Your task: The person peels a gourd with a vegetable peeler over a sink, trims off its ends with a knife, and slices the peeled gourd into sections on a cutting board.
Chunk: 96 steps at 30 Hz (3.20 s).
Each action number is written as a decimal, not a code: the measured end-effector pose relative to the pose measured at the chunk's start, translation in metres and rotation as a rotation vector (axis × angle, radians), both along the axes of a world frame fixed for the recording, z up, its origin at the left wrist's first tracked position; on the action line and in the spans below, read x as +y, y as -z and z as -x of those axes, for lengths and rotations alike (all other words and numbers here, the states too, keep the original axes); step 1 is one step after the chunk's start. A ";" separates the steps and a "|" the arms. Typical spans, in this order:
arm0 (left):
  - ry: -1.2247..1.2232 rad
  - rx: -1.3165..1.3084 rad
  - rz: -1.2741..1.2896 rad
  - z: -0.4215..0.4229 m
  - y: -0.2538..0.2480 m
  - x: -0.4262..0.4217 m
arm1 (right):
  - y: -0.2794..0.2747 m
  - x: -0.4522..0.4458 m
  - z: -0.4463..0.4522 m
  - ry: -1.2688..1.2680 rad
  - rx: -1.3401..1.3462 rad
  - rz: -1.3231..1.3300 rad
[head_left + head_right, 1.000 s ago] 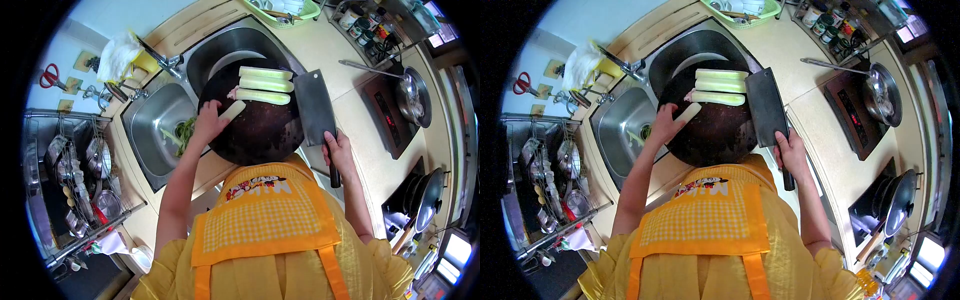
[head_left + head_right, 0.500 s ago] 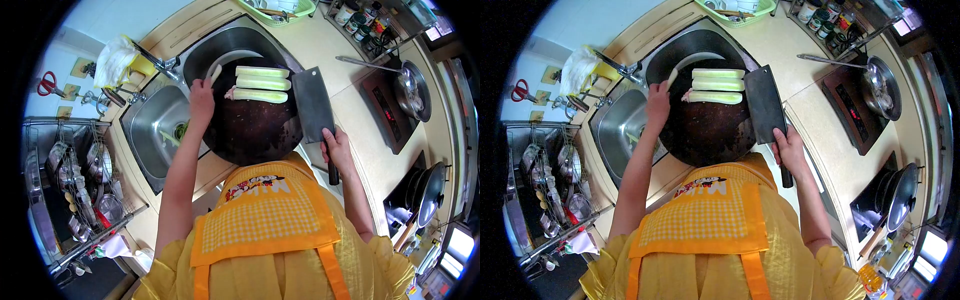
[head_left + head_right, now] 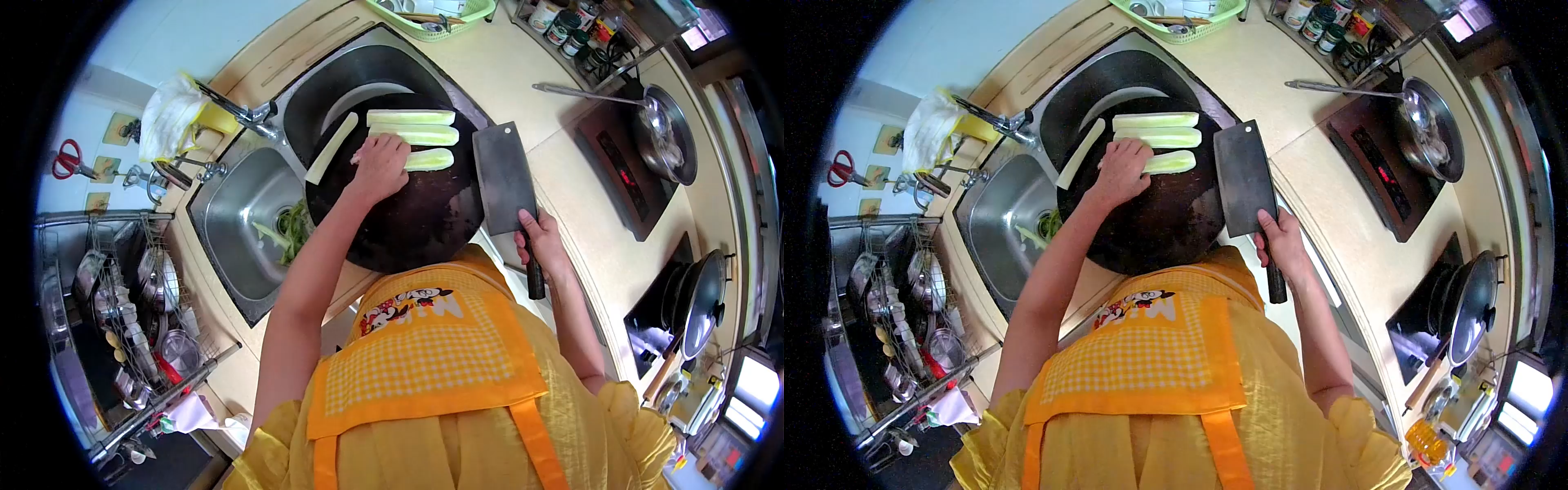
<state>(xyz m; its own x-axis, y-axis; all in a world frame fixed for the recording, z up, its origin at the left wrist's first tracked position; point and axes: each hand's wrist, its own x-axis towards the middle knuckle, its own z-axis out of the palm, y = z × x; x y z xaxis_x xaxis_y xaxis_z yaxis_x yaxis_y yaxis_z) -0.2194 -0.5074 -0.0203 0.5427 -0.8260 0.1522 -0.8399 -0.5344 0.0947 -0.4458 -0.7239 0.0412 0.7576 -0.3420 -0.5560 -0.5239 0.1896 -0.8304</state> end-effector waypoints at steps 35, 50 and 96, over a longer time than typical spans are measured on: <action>0.039 0.500 0.367 0.033 0.013 -0.025 | 0.023 -0.027 0.019 -0.064 0.099 -0.410; 0.055 0.517 0.386 0.033 0.011 -0.026 | 0.023 -0.030 0.005 -0.135 0.118 -0.300; -0.314 0.569 0.343 0.033 -0.001 0.068 | 0.048 0.009 -0.016 -0.305 0.074 -0.199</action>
